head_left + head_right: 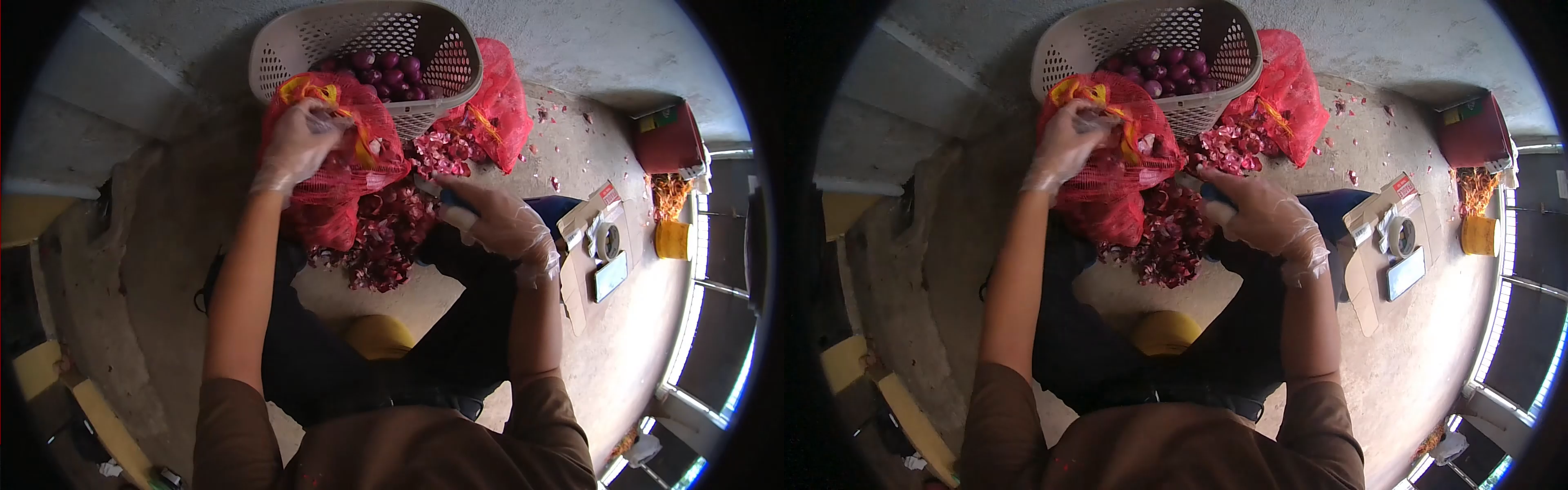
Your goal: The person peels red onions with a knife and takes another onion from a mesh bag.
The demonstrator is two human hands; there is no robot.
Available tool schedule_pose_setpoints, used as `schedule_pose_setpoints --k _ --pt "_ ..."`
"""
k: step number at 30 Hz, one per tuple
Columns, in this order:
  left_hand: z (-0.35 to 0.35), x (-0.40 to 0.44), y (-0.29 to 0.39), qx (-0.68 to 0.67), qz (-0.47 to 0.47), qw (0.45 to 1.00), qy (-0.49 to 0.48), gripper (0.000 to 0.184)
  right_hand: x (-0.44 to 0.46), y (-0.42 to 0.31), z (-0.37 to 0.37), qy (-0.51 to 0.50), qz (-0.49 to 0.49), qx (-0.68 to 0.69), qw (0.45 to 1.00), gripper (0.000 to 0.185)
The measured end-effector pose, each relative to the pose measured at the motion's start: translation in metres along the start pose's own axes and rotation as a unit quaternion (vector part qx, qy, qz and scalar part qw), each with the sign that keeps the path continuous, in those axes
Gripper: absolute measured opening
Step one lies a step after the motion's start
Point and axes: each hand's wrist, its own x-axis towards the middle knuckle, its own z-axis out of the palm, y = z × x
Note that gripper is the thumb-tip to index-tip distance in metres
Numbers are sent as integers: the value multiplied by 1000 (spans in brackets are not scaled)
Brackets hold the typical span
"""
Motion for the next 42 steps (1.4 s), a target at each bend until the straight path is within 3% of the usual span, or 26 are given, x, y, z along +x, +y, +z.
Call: schedule_pose_setpoints --k 1,2,5,6,9,10,13,14,21,24,27,33,37,39,42 --pt "-4 -7 15 -131 -36 991 -14 30 0 -2 -1 11 -11 13 1000 51" --pt "-14 -7 20 -132 -67 987 -61 37 -1 -5 -2 21 -21 27 999 52" --pt "-29 -30 62 -303 -112 939 -116 42 -4 -13 -2 57 -81 122 988 55" --pt "-26 -33 60 -428 -102 889 -125 44 -6 -16 -3 56 -112 151 981 54" --pt "-12 -49 59 -505 -135 838 -159 42 -8 -21 -3 39 -192 238 951 54" --pt "-9 -51 54 -593 -148 764 -209 42 -6 -21 -2 27 -209 267 940 56" --pt "9 -65 60 -527 -147 822 -158 43 -5 -31 -2 22 -176 263 948 63" --pt "10 -67 54 -544 -143 806 -188 42 -4 -35 -2 25 -153 246 957 65" --pt "23 -69 55 -561 -55 795 -225 45 2 -35 19 -26 -234 360 902 86" --pt "27 -75 62 -558 -41 803 -206 60 17 -21 37 -12 -339 392 855 80" --pt "33 -74 55 -468 23 870 -156 63 16 -32 46 37 -263 384 884 74" --pt "41 -82 61 -495 5 858 -138 69 10 -37 37 123 -294 220 922 69" --pt "49 -85 76 -461 62 881 -89 56 10 -31 40 168 -294 159 927 69" --pt "45 -88 88 -448 68 886 -98 57 6 -33 38 150 -262 171 938 69" --pt "47 -86 81 -395 118 907 -80 57 5 -33 45 119 -245 305 913 66"
